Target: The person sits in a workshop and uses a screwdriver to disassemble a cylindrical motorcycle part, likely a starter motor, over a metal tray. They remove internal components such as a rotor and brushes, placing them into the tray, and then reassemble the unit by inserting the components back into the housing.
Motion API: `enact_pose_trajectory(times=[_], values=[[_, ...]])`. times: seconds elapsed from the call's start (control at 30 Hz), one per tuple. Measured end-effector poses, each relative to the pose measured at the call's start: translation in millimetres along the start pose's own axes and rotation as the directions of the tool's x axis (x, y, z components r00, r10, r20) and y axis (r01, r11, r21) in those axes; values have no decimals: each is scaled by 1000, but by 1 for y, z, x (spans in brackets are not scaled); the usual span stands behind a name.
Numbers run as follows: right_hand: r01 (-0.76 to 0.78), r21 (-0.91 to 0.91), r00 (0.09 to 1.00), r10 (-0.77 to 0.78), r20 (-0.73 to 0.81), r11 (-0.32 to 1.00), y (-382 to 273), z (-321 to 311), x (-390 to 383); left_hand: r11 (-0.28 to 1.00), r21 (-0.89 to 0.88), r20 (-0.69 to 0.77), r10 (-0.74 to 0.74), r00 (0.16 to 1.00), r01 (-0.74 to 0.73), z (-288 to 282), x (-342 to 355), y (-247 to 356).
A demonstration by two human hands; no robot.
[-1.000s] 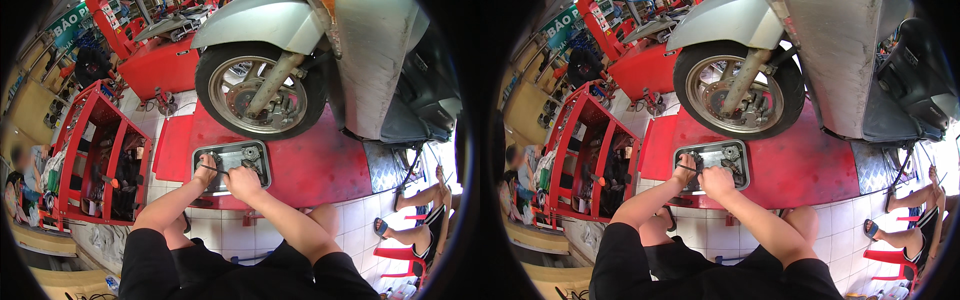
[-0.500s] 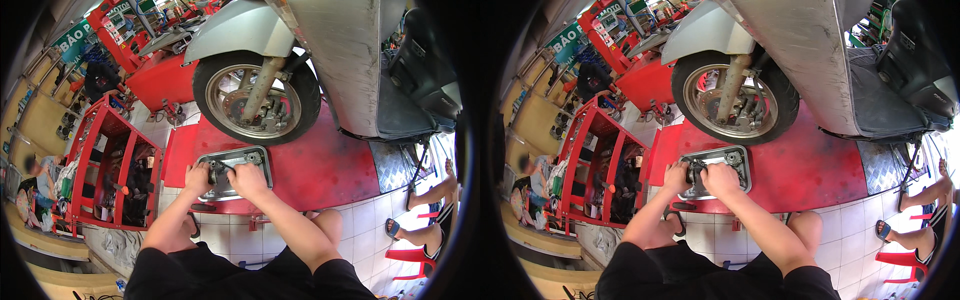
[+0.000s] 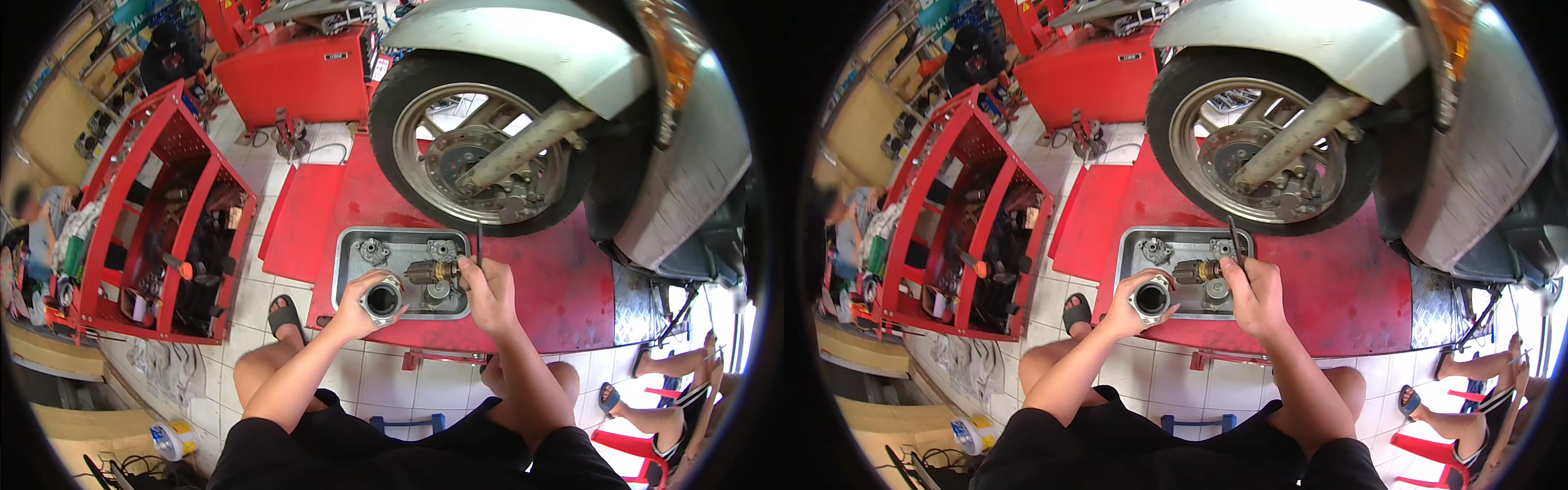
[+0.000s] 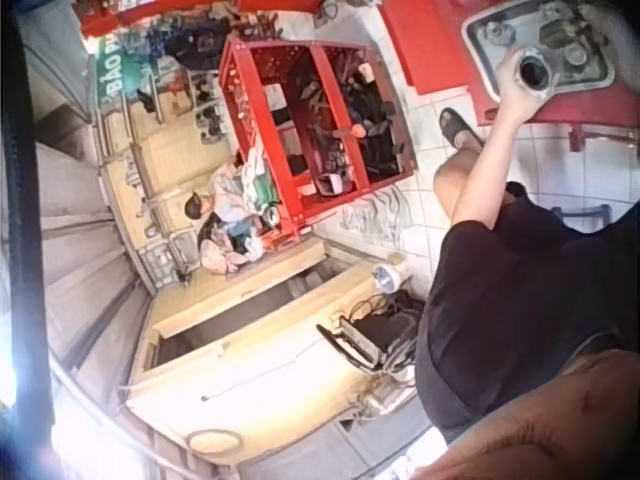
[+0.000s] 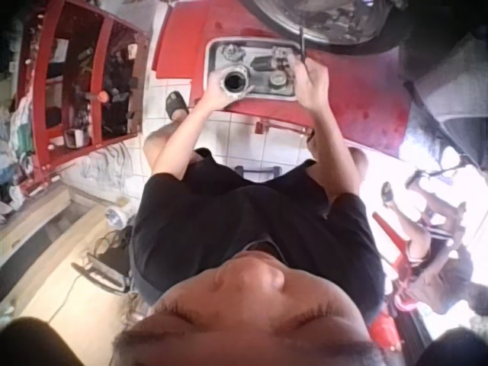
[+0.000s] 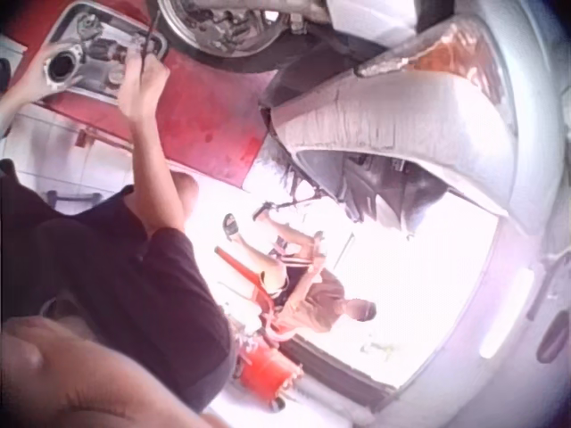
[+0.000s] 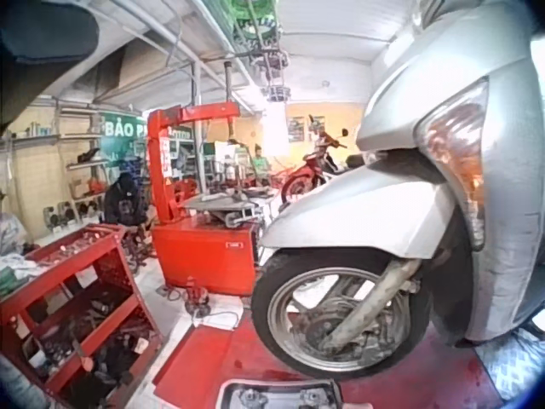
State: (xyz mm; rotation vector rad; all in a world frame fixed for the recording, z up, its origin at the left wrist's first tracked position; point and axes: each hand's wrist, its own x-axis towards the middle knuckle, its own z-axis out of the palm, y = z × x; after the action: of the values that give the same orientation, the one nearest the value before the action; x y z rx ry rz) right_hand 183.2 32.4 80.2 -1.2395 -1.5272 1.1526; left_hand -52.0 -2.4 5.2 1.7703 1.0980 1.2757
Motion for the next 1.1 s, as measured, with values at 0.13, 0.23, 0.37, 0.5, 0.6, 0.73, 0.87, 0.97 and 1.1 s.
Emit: enact_pose_trajectory(times=[0.13, 0.23, 0.37, 0.5, 0.6, 0.73, 0.87, 0.97, 1.1], values=[[33, 80, 992, -43, 118, 996, -3, 13, -5, 978, 207, -53, 50, 997, -38, -1, 0, -11], [121, -10, 979, -118, 169, 993, -3, 30, -6, 978, 199, -99, -43, 994, 62, 0, -4, -16], [221, -110, 958, -194, 213, 969, 4, 45, 0, 981, 143, -121, -111, 986, 128, 2, -3, -12], [293, -204, 936, -236, 260, 934, 4, 44, 3, 983, 103, -144, -140, 980, 155, 2, -2, -10], [313, -224, 932, -252, 262, 923, 6, 49, -1, 988, 144, -96, -34, 995, 47, 3, -2, -12], [358, -260, 927, -307, 216, 897, 12, 48, -1, 976, 218, -54, -4, 999, 16, 14, -6, -13], [392, -275, 915, -343, 212, 878, 10, 46, -5, 974, 224, -17, -38, 999, 41, 17, -5, -5], [441, -347, 894, -371, 250, 828, 8, 46, -9, 973, 228, -4, -30, 1000, 30, 20, -5, -5], [485, -368, 874, -420, 245, 794, 11, 47, -10, 986, 166, -9, -36, 999, 37, 28, -5, -3]])
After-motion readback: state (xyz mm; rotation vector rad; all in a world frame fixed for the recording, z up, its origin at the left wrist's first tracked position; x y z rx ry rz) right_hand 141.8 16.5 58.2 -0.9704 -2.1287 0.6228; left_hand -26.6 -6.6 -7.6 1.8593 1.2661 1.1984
